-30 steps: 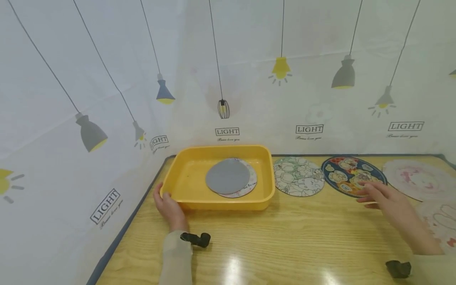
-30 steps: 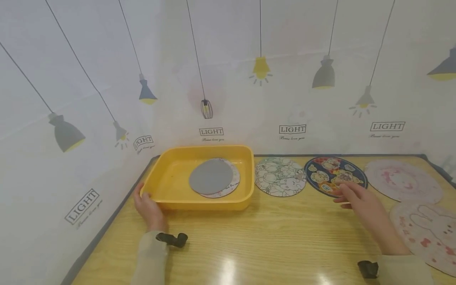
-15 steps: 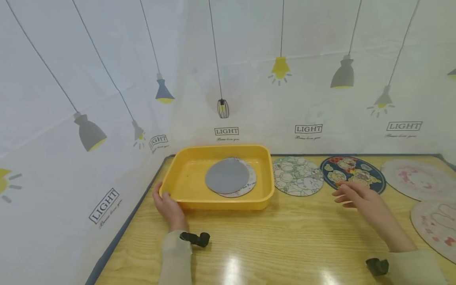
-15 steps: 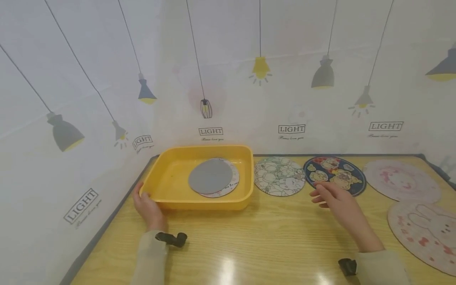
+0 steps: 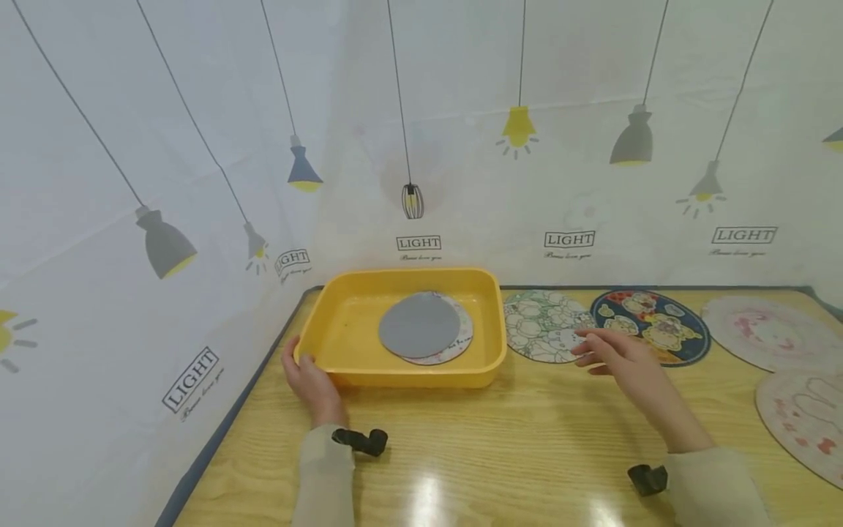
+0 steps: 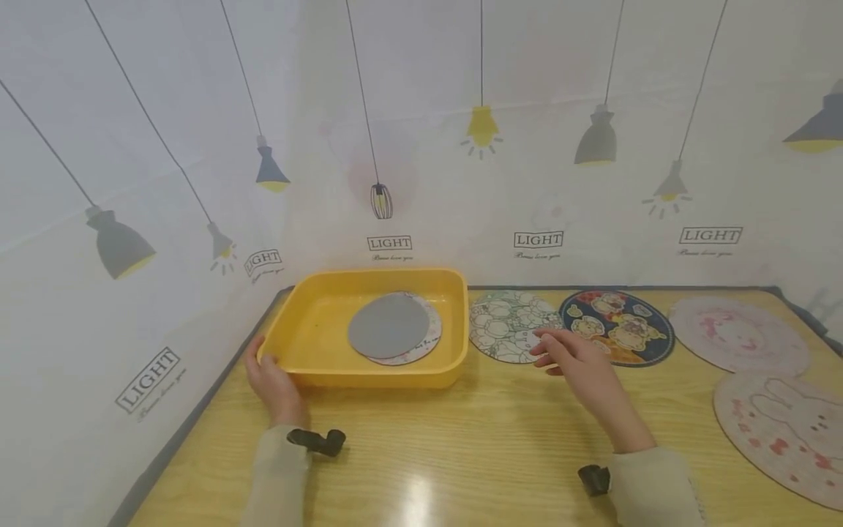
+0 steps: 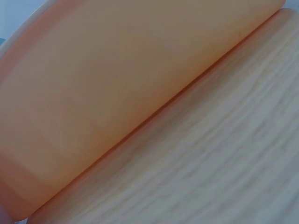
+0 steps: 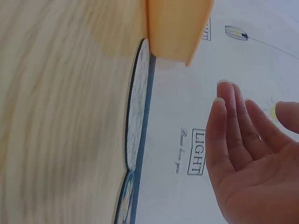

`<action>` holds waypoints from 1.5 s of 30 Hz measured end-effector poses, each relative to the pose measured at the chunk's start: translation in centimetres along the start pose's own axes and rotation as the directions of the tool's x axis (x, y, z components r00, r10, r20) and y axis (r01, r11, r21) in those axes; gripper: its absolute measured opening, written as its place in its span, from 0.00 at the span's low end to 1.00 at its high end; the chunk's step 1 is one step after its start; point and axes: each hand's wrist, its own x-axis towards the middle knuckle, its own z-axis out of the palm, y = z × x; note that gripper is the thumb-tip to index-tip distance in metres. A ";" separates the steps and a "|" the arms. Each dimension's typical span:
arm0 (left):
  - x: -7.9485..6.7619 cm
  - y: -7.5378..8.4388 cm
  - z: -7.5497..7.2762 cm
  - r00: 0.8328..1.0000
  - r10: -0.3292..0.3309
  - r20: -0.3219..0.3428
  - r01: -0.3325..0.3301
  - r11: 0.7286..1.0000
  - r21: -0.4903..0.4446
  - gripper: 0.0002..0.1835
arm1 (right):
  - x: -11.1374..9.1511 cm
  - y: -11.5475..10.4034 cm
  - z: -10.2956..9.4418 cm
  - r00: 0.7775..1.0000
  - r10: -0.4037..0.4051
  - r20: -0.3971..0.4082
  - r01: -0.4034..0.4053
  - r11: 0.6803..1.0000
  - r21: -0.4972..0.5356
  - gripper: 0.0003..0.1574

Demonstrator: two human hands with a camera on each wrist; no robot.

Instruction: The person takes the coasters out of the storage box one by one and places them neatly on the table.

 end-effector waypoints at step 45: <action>-0.1 0.0 -0.1 0.999 -0.032 0.014 0.033 0.999 -0.026 0.26 | 4.3 -5.6 11.4 0.997 -0.006 0.071 -0.003 0.993 0.118 0.26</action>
